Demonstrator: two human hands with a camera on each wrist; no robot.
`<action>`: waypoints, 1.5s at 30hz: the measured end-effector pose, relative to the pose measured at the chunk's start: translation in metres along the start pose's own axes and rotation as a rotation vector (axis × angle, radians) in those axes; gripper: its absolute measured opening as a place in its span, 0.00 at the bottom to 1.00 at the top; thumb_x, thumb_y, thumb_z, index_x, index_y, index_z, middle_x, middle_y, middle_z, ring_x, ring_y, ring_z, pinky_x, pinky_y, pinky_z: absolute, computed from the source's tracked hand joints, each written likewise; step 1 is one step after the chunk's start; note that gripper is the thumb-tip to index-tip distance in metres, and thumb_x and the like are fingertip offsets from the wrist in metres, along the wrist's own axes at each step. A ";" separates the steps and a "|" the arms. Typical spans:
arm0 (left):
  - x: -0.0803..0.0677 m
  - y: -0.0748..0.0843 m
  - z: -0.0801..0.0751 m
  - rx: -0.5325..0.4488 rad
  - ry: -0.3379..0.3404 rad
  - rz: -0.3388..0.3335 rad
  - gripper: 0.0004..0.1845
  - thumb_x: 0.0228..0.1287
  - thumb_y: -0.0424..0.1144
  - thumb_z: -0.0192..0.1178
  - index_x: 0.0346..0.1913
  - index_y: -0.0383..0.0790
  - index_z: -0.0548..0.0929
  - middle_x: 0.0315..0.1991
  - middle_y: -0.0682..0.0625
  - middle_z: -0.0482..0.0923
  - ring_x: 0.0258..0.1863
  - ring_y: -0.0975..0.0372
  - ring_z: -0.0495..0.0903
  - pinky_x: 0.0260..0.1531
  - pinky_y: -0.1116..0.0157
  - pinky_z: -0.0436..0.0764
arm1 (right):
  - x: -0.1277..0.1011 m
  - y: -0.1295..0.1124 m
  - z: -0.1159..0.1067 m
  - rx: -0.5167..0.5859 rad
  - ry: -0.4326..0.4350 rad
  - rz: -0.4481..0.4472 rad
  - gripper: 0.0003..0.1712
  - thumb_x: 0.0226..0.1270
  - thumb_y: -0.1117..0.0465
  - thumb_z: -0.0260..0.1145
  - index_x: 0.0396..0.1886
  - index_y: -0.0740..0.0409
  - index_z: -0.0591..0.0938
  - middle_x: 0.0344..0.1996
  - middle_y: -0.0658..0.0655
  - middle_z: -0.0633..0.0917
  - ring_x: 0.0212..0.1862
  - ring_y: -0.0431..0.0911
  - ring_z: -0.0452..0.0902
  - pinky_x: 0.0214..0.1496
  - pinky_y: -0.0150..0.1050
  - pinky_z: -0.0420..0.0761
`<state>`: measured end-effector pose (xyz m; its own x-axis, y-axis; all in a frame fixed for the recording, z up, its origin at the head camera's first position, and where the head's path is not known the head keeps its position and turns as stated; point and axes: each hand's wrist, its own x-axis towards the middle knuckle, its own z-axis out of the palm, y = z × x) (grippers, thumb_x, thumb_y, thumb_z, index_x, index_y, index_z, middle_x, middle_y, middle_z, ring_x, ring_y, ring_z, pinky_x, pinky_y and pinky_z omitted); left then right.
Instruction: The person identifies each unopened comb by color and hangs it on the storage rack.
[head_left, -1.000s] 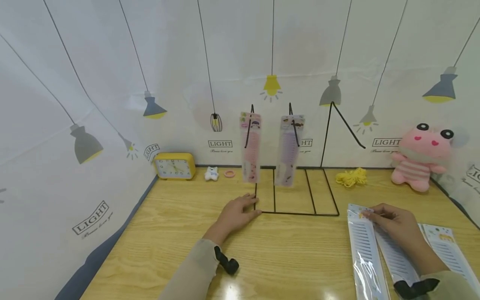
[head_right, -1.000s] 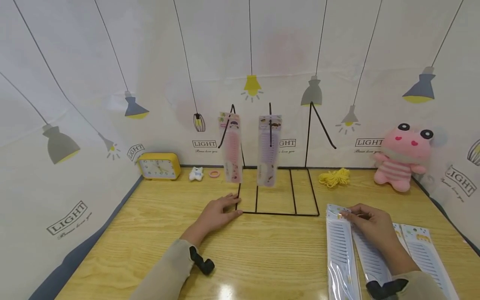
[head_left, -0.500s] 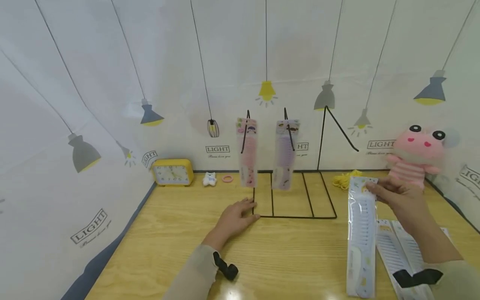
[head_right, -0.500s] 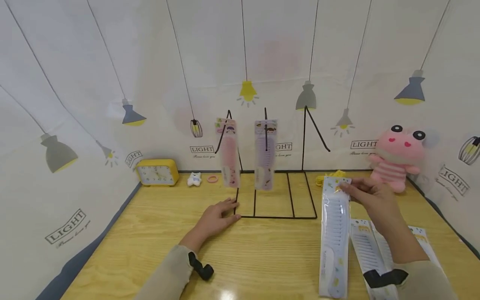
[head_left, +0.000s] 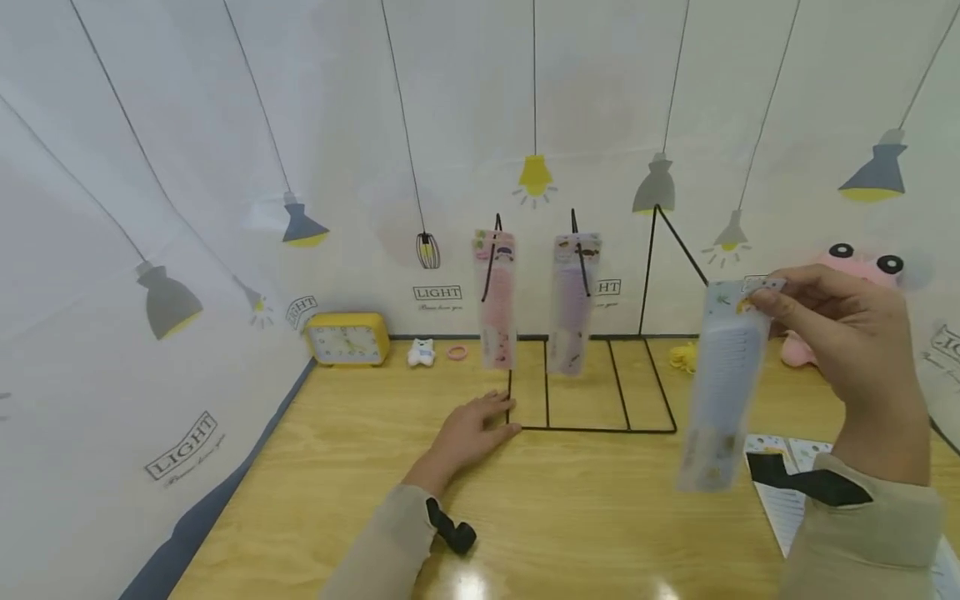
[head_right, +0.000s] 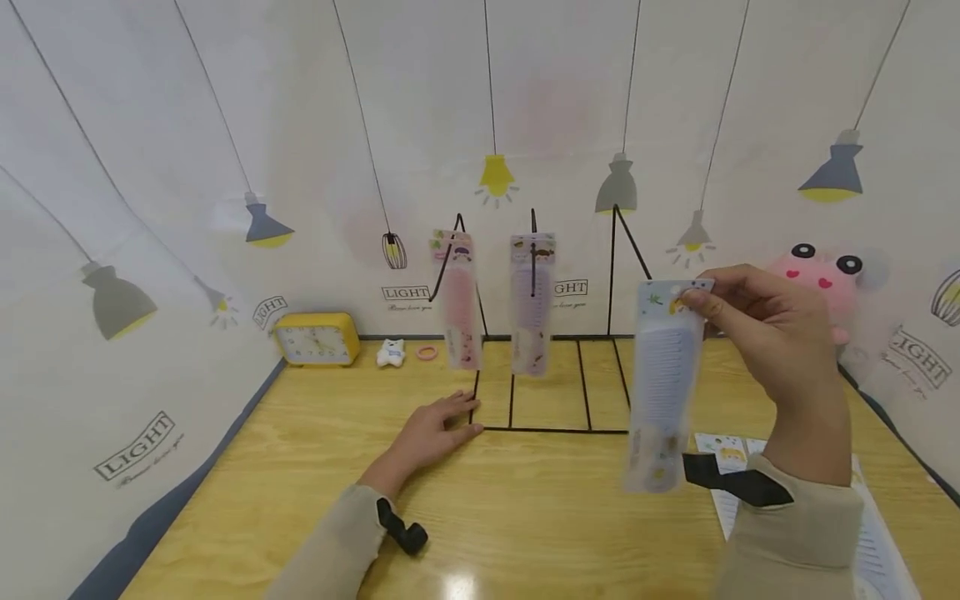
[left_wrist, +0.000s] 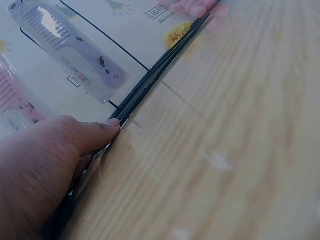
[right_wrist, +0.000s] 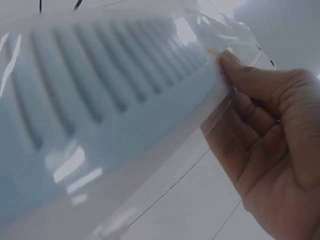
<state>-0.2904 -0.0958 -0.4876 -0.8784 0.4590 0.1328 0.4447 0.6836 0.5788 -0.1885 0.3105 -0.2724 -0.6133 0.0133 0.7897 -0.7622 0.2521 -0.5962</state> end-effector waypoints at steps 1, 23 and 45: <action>0.002 0.000 0.000 0.001 0.003 0.001 0.32 0.70 0.63 0.56 0.72 0.55 0.74 0.74 0.59 0.64 0.76 0.59 0.58 0.74 0.49 0.59 | 0.001 0.002 -0.002 -0.064 0.010 0.020 0.06 0.60 0.85 0.65 0.38 0.83 0.82 0.28 0.50 0.86 0.24 0.39 0.79 0.28 0.23 0.79; 0.005 0.004 -0.010 0.003 0.007 -0.015 0.31 0.70 0.61 0.59 0.71 0.54 0.74 0.74 0.58 0.65 0.76 0.61 0.58 0.74 0.51 0.59 | 0.007 0.033 -0.003 0.022 -0.113 0.310 0.11 0.67 0.74 0.66 0.48 0.73 0.82 0.36 0.50 0.89 0.33 0.40 0.85 0.34 0.28 0.85; 0.003 0.001 0.002 -0.004 -0.016 -0.027 0.32 0.70 0.63 0.57 0.72 0.54 0.74 0.74 0.59 0.64 0.76 0.61 0.57 0.74 0.49 0.57 | -0.016 0.101 0.000 -0.195 -0.488 0.635 0.23 0.74 0.50 0.65 0.56 0.63 0.82 0.46 0.51 0.88 0.49 0.45 0.82 0.49 0.31 0.80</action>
<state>-0.2923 -0.0929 -0.4884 -0.8871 0.4498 0.1040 0.4203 0.6936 0.5851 -0.2560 0.3361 -0.3449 -0.9707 -0.2006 0.1324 -0.2179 0.5024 -0.8367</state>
